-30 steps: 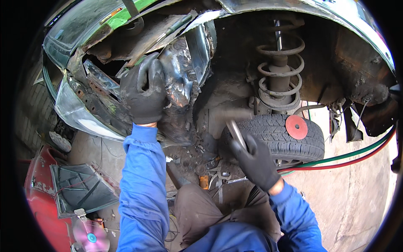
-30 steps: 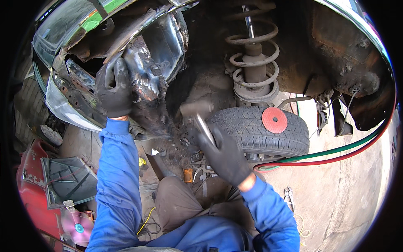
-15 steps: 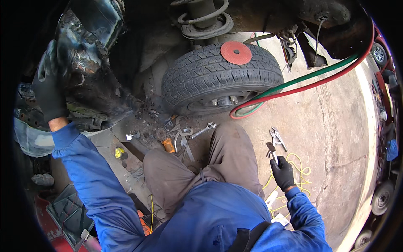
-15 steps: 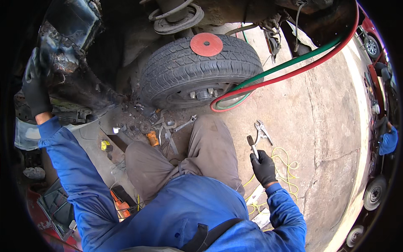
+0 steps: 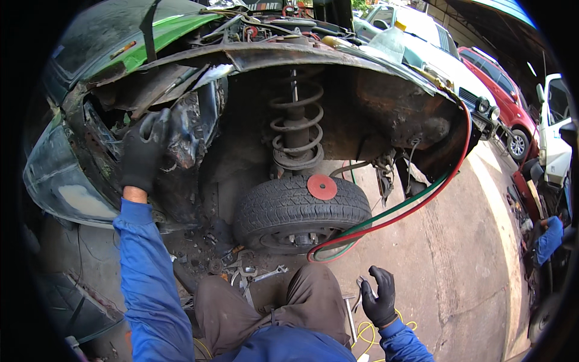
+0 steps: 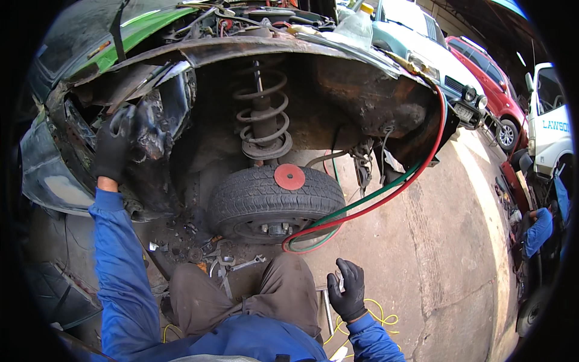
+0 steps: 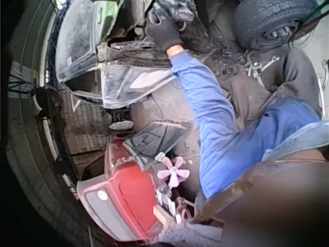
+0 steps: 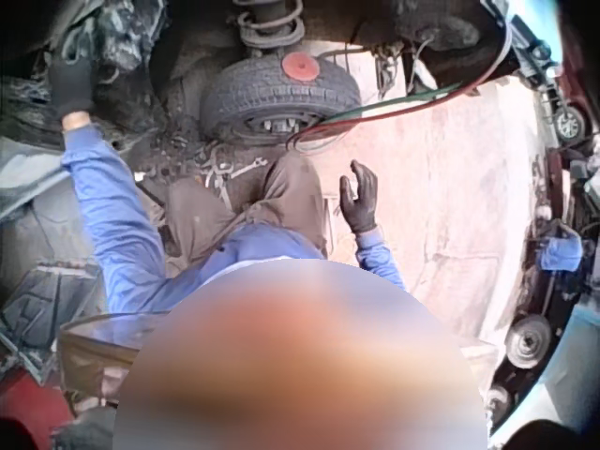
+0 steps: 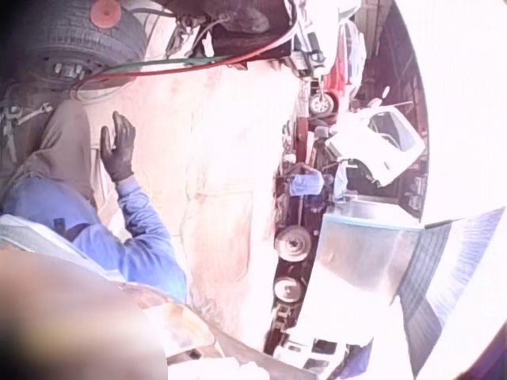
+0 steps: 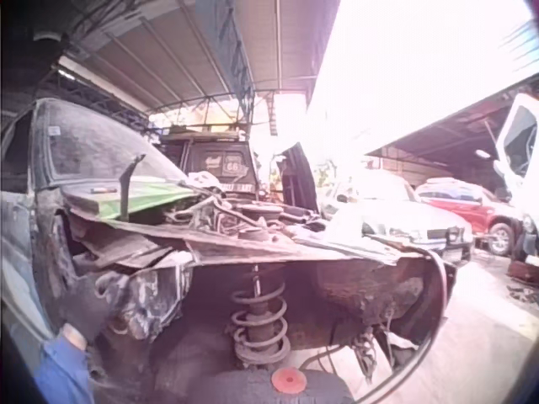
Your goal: The person works on the front frame of a green car with the hood open. They use a hammer and chisel to remove rusted sections, then apply a cutting torch to heat and cut metal. They also use an angle grinder to smooth edges and a wrench to adjust components.
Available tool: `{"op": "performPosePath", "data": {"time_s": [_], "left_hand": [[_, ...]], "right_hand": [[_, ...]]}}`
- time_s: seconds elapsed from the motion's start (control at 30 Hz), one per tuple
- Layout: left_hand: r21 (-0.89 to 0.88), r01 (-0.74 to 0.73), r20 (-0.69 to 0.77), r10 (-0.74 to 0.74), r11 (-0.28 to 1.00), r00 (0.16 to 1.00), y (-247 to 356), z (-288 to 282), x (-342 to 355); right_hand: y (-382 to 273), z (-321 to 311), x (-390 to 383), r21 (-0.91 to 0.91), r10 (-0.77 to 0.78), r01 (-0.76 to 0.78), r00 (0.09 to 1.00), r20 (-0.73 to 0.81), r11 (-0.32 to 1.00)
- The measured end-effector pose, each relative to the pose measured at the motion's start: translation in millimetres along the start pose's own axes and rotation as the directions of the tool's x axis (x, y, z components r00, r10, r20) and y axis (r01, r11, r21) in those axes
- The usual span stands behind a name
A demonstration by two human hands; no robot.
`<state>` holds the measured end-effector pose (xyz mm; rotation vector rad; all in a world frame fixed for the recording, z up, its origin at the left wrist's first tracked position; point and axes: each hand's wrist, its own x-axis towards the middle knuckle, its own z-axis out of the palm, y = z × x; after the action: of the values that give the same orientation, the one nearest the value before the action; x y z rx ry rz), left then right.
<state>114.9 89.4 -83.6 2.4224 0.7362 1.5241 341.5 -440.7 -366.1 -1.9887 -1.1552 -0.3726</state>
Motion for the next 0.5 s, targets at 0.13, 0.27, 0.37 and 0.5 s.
{"op": "performPosePath", "data": {"time_s": [0.13,0.27,0.37,0.5], "left_hand": [[0.028,0.038,-0.022,-0.037,0.999,0.999,17,0,0],[0.126,-0.039,-0.022,0.042,0.991,0.999,19,-1,4],[0.147,-0.046,0.013,0.045,0.988,0.999,9,-1,4],[0.168,-0.001,0.119,-0.02,0.986,0.993,-12,1,2]], "right_hand": [[-59,-65,127,-0.079,-0.381,0.373,0.909,-0.166,0.925],[-124,-104,227,-0.231,-0.637,0.595,0.742,-0.212,0.77],[-172,-96,294,-0.349,-0.734,0.652,0.647,-0.206,0.673],[-227,-52,386,-0.344,-0.812,0.74,0.564,-0.15,0.578]]}}
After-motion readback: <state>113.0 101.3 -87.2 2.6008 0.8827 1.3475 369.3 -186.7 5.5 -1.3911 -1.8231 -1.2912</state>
